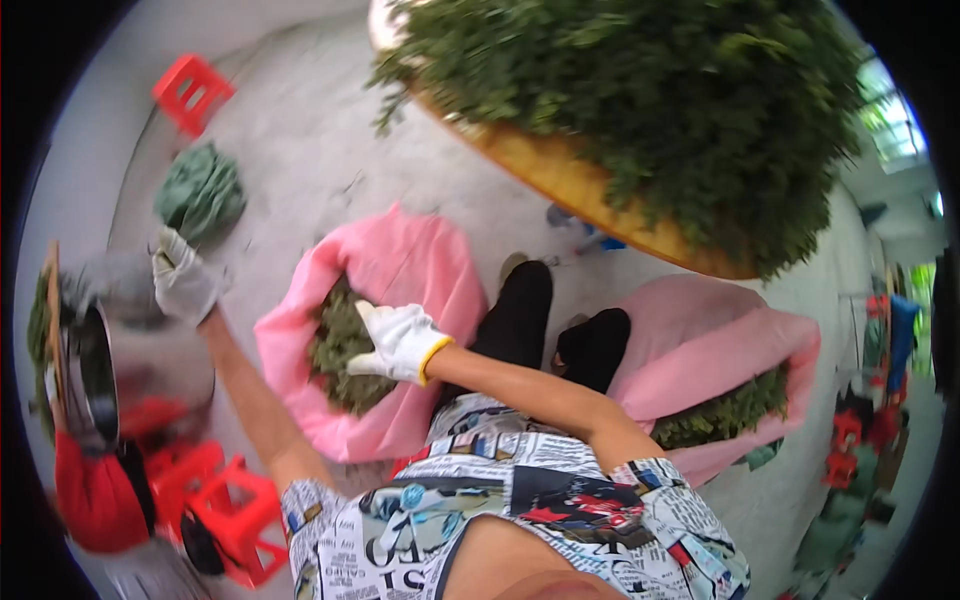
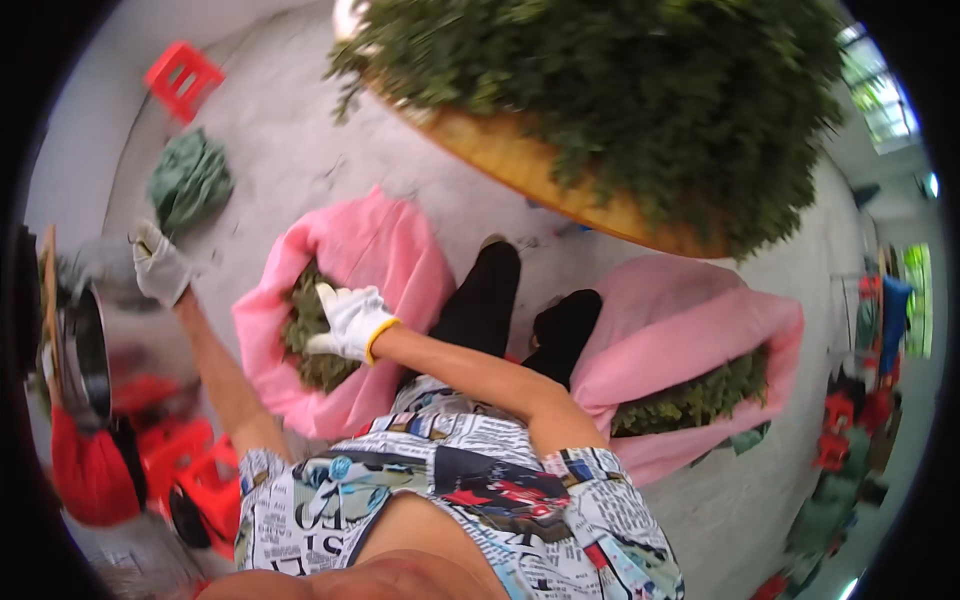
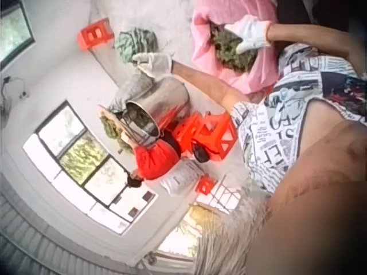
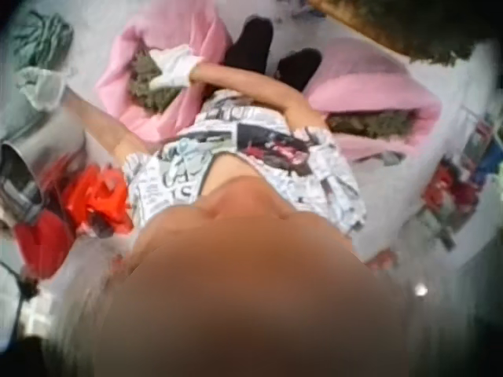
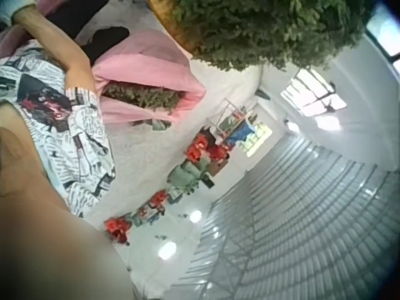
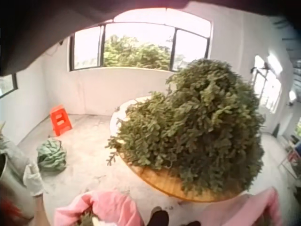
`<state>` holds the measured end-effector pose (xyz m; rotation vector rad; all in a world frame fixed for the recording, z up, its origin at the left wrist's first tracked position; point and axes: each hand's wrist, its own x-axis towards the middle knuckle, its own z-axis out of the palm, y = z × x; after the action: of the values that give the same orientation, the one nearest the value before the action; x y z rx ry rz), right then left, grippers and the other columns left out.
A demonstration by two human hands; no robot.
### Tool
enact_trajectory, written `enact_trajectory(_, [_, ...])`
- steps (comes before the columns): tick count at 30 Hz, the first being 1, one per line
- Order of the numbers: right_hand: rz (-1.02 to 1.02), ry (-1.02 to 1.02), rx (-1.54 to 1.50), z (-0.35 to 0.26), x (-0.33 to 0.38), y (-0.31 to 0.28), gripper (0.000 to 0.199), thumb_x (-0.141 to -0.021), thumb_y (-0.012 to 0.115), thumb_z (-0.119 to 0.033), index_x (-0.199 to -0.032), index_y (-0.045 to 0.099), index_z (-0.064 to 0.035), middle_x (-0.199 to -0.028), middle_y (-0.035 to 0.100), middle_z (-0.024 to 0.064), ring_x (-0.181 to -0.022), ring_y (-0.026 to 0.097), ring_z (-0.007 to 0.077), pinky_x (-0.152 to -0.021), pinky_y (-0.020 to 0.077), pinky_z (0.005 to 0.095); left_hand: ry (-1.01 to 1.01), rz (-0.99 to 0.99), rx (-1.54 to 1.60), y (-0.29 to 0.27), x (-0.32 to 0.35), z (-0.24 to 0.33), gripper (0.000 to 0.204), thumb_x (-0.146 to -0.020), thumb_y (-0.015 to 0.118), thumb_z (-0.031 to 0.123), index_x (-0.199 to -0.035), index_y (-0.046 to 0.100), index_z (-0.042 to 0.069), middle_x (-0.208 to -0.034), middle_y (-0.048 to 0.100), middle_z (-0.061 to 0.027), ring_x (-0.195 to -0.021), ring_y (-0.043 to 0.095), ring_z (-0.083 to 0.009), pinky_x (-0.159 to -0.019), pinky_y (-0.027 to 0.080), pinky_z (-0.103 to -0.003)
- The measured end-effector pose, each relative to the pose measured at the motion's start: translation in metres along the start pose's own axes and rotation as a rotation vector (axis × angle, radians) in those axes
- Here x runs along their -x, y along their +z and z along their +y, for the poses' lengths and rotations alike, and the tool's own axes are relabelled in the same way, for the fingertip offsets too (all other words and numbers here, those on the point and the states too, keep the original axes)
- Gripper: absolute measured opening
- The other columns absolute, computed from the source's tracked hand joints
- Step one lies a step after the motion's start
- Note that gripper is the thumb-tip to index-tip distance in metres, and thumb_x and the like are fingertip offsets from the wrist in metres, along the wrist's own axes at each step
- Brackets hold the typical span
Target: Sort through conifer-like green foliage branches on a table and place selected pieces into bags.
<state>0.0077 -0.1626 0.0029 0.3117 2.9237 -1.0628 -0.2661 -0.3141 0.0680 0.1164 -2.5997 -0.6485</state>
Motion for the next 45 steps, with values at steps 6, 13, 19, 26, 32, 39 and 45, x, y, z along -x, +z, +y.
enact_trajectory(6, [0.482, -0.094, 0.115, 0.029, 0.034, -0.048, 0.042, -0.080, 0.069, -0.035, -0.107, 0.065, -0.0027, -0.081, 0.067, 0.0145, -0.070, 0.063, 0.0314, -0.069, 0.0517, 0.0373, 0.232, -0.229, 0.241, 0.205, -0.063, -0.192, 0.059, -0.088, 0.067, 0.043, -0.129, 0.056, 0.002, -0.110, 0.067, -0.0163, -0.097, 0.064, -0.0278, -0.086, 0.048, -0.036])
enact_trajectory(13, [0.471, -0.049, 0.219, 0.048, 0.145, -0.170, 0.026, -0.080, 0.071, -0.023, -0.098, 0.069, -0.0046, -0.074, 0.064, 0.0082, -0.064, 0.060, 0.0254, -0.063, 0.0486, 0.0348, 0.458, -0.004, 0.353, 0.335, -0.119, -0.123, 0.067, -0.092, 0.061, 0.040, -0.142, 0.043, -0.001, -0.132, 0.056, -0.0179, -0.120, 0.053, -0.0282, -0.106, 0.038, -0.035])
enact_trajectory(19, [0.909, 0.153, 0.396, 0.081, 0.203, -0.263, 0.023, -0.082, 0.073, -0.020, -0.099, 0.071, -0.0045, -0.089, 0.072, 0.0073, -0.070, 0.065, 0.0222, -0.068, 0.0522, 0.0306, 0.290, -0.705, 0.934, 0.301, -0.035, 0.102, 0.049, -0.091, 0.065, 0.025, -0.133, 0.053, 0.002, -0.121, 0.063, -0.0140, -0.107, 0.060, -0.0239, -0.092, 0.047, -0.034])
enact_trajectory(26, [1.319, 0.613, 0.051, 0.187, 0.276, -0.399, 0.036, -0.088, 0.065, -0.034, -0.111, 0.072, -0.0080, -0.102, 0.074, 0.0080, -0.088, 0.067, 0.0204, -0.078, 0.0518, 0.0301, 1.446, 0.194, 0.869, -0.024, 0.252, 0.332, 0.041, -0.077, 0.074, 0.017, -0.117, 0.062, 0.013, -0.127, 0.060, -0.0076, -0.128, 0.052, -0.0294, -0.110, 0.035, -0.045])
enact_trajectory(32, [1.517, 0.534, 1.074, 0.264, 0.267, -0.488, 0.033, -0.089, 0.058, -0.032, -0.116, 0.070, -0.0165, -0.097, 0.072, 0.0084, -0.084, 0.065, 0.0300, -0.079, 0.0498, 0.0365, 1.773, -0.010, 0.893, -0.046, 0.360, 0.393, 0.030, -0.080, 0.065, 0.023, -0.107, 0.061, 0.011, -0.126, 0.056, -0.0086, -0.131, 0.045, -0.0317, -0.107, 0.029, -0.055])
enact_trajectory(39, [1.359, 0.463, 1.118, 0.282, 0.216, -0.536, 0.026, -0.091, 0.056, -0.026, -0.113, 0.067, -0.0172, -0.085, 0.069, 0.0078, -0.074, 0.061, 0.0276, -0.073, 0.0479, 0.0363, 1.924, 0.226, 0.763, -0.058, 0.392, 0.482, 0.028, -0.086, 0.059, 0.024, -0.109, 0.060, 0.010, -0.130, 0.055, -0.0106, -0.134, 0.042, -0.0312, -0.106, 0.029, -0.058])
enact_trajectory(45, [1.211, 0.631, 1.082, 0.297, 0.243, -0.573, 0.027, -0.093, 0.056, -0.033, -0.110, 0.068, -0.0158, -0.085, 0.070, 0.0062, -0.074, 0.062, 0.0275, -0.070, 0.0475, 0.0374, 1.909, 0.343, 0.518, -0.067, 0.394, 0.533, 0.037, -0.091, 0.055, 0.033, -0.121, 0.059, 0.012, -0.130, 0.056, -0.0102, -0.134, 0.042, -0.0340, -0.105, 0.027, -0.060])
